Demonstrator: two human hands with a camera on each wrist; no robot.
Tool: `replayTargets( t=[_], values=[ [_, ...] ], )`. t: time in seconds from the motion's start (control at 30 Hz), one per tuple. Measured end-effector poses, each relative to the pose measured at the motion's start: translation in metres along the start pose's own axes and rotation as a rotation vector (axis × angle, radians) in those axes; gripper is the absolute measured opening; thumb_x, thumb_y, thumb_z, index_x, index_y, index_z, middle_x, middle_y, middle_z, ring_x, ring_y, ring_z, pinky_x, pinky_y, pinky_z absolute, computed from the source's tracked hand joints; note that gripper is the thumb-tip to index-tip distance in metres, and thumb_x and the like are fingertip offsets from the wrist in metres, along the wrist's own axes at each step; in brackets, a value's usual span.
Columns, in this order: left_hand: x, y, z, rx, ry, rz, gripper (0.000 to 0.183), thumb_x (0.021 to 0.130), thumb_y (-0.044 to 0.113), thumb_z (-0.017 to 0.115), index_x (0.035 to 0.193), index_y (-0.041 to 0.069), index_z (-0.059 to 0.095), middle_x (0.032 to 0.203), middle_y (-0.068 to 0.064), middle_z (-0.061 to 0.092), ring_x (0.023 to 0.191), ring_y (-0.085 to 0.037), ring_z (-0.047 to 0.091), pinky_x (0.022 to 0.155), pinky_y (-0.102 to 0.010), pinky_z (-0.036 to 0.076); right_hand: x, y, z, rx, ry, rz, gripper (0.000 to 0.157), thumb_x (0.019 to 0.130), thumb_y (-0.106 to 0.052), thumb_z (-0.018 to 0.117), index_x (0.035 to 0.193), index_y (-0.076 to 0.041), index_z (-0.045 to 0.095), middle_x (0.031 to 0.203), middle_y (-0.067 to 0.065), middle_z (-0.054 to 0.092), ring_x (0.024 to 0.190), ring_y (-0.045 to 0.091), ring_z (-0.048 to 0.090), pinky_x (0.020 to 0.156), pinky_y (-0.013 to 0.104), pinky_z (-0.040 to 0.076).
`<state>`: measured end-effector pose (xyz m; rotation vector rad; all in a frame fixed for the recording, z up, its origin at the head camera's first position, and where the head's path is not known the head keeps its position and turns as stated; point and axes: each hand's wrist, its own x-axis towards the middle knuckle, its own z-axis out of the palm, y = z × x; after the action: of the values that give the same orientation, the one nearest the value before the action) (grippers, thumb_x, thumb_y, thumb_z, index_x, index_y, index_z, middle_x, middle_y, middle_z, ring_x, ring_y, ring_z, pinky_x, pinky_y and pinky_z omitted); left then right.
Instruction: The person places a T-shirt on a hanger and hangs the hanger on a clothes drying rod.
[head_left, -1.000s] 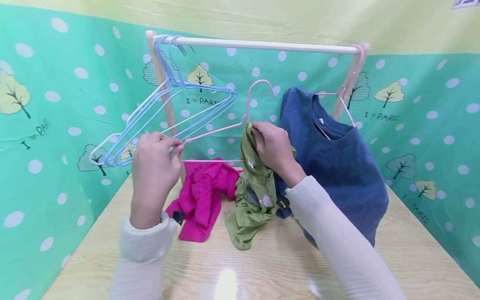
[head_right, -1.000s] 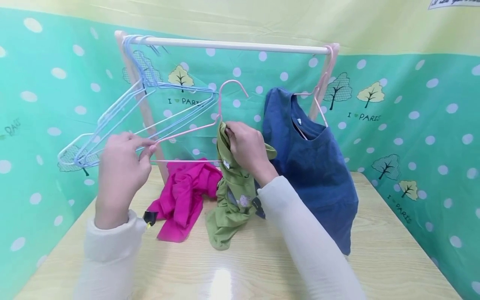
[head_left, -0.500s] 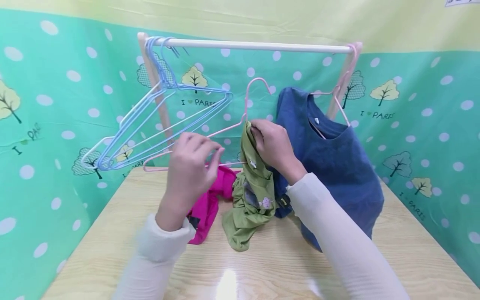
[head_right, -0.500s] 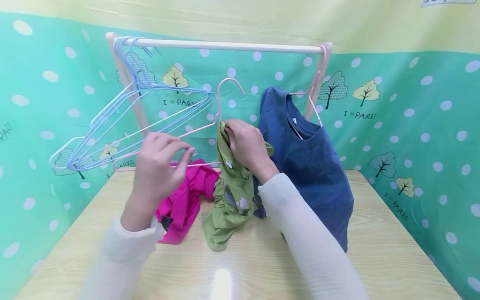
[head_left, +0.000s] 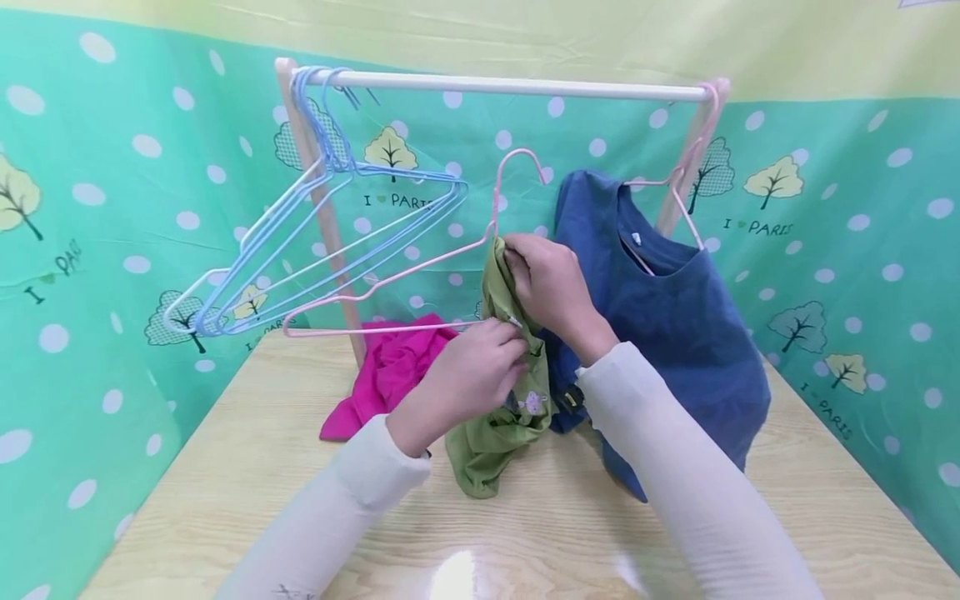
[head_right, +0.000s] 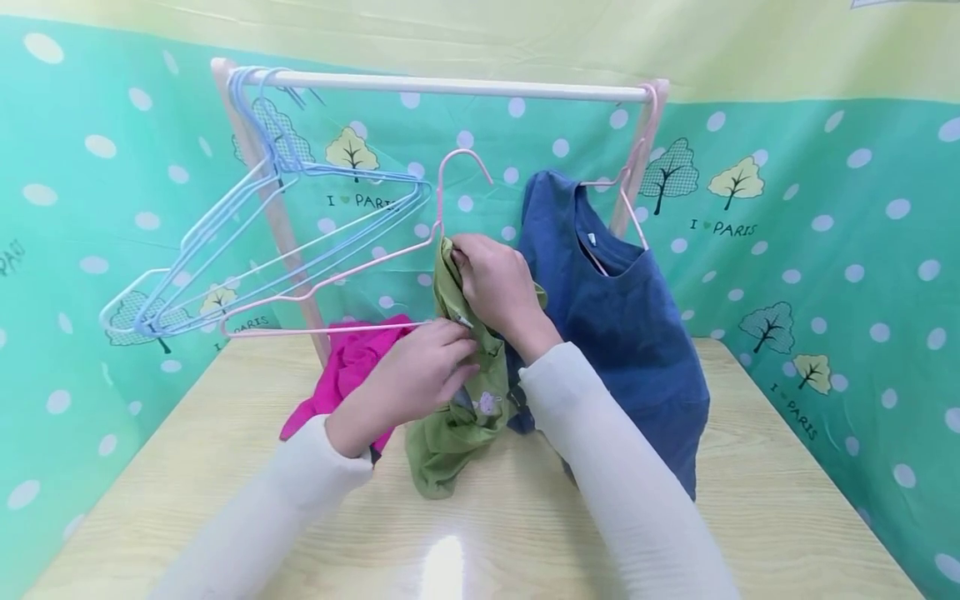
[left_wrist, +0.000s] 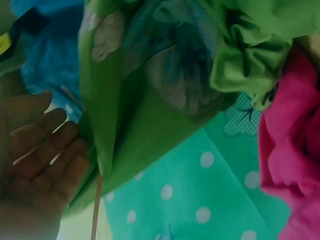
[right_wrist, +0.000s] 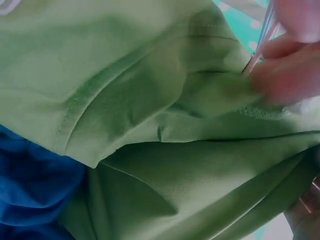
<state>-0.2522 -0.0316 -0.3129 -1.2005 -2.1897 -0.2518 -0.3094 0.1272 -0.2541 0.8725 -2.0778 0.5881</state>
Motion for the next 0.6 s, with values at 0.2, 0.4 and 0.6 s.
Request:
replayTargets(
  t=[0.2,0.4,0.6],
  values=[
    [0.009,0.002,0.016,0.030,-0.083,0.015,0.010,0.094,0.017,0.071,0.089,0.009,0.073,0.090,-0.004,0.068,0.088,-0.025,0.064,0.082,-0.037,0.053,0.000,0.000,0.000,-0.002,0.001,-0.005,0.013,0.104,-0.005,0.058,0.102,0.000,0.069,0.086,0.014,0.068,0.073,0.028,0.065,0.068,0.042,0.054],
    [0.007,0.006,0.024,0.055,-0.196,-0.066,0.021,0.098,0.026,0.069,0.083,0.012,0.061,0.075,0.001,0.059,0.068,-0.020,0.063,0.061,-0.035,0.054,0.001,-0.001,-0.001,-0.011,-0.002,0.004,0.012,0.103,-0.005,0.059,0.105,0.001,0.070,0.089,0.014,0.069,0.078,0.029,0.067,0.072,0.044,0.056],
    [-0.003,0.013,0.023,0.052,-0.283,-0.252,0.024,0.100,0.033,0.066,0.095,0.010,0.059,0.081,-0.001,0.060,0.061,-0.024,0.064,0.050,-0.039,0.054,0.000,0.000,-0.002,-0.039,0.025,0.009,0.013,0.103,-0.004,0.059,0.105,0.000,0.070,0.095,0.016,0.072,0.083,0.032,0.070,0.075,0.048,0.057]
  ],
)
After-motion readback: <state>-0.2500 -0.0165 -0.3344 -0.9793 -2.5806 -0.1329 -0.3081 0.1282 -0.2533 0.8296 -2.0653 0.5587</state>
